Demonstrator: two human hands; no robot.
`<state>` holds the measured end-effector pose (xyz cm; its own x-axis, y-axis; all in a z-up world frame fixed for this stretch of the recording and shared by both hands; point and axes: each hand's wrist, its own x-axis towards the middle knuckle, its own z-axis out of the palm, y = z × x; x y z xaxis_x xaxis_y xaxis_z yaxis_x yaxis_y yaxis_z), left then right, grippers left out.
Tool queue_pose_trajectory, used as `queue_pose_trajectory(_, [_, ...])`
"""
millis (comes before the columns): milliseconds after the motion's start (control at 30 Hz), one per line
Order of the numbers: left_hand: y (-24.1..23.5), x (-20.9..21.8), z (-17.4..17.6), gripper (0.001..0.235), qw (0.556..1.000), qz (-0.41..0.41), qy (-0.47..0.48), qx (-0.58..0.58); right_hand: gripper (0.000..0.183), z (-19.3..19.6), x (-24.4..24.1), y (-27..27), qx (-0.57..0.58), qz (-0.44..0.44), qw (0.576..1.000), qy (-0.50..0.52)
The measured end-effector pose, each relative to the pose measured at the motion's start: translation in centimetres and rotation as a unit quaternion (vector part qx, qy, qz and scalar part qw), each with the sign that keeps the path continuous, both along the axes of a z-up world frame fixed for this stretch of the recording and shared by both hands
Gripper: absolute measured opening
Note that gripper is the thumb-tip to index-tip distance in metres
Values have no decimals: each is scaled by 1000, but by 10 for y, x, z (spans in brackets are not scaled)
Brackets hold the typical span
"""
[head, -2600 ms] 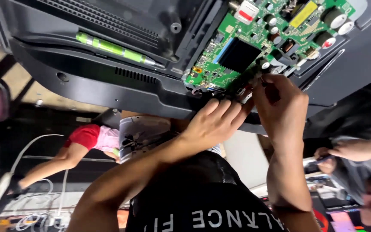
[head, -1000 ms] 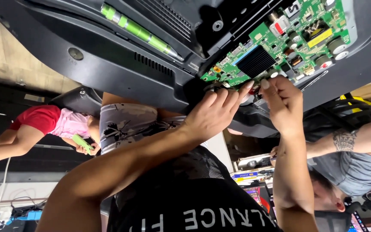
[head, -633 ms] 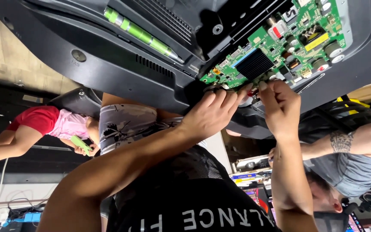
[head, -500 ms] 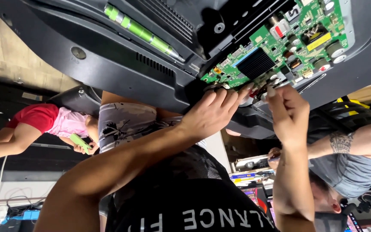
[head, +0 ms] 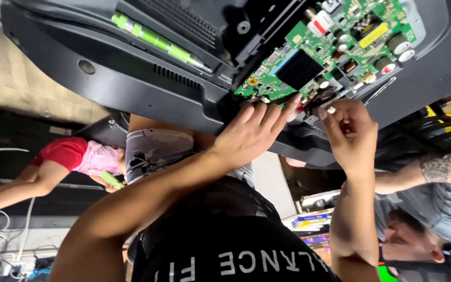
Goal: The person uses a screwdriver to loosen and remove screws from a circuit board inside an open electronic device. They then disconnect several wires and lift out a long internal component with attached cables.
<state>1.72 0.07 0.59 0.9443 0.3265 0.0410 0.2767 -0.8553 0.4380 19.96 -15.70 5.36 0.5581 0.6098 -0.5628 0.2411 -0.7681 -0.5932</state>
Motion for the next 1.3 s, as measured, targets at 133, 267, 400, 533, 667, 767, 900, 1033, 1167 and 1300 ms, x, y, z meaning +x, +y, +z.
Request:
queue_pose_trajectory(133, [-1, -3, -4, 47, 1000, -13, -27, 8, 6, -8, -2, -21, 20, -80, 997, -8])
queue_pose_trajectory(267, [-1, 5, -3, 39, 997, -4, -76, -16, 7, -17, -14, -34, 84, -196, 977, -3])
queue_pose_trajectory(400, [-3, 28, -6, 30, 995, -4, -96, -4, 5, -18, -23, -32, 138, -254, 957, 11])
queue_pose_trajectory(533, [-4, 49, -5, 26, 995, -7, -98, 23, 6, -26, -23, -31, 140, -271, 952, 21])
queue_pose_trajectory(667, [3, 52, -2, 22, 989, -37, -147, -2, 11, -11, -12, -1, 109, -156, 982, -13])
queue_pose_trajectory(767, [6, 48, 5, 22, 984, -65, -164, -36, 21, -8, 0, 13, 110, -65, 991, -39])
queue_pose_trajectory(900, [1, 45, 13, 18, 982, -87, -154, -73, 31, -12, 14, 14, 55, 83, 992, -80])
queue_pose_trajectory(1033, [0, 40, 10, 9, 982, -118, -128, -79, 25, -30, 11, 3, 31, 127, 982, -140])
queue_pose_trajectory(1167, [13, 38, 13, 21, 990, -99, -65, -72, 11, -30, 8, 2, 51, 88, 987, -121])
queue_pose_trajectory(1300, [19, 40, 13, 44, 995, -95, -7, -31, 11, -38, 6, -4, 64, 60, 994, -71])
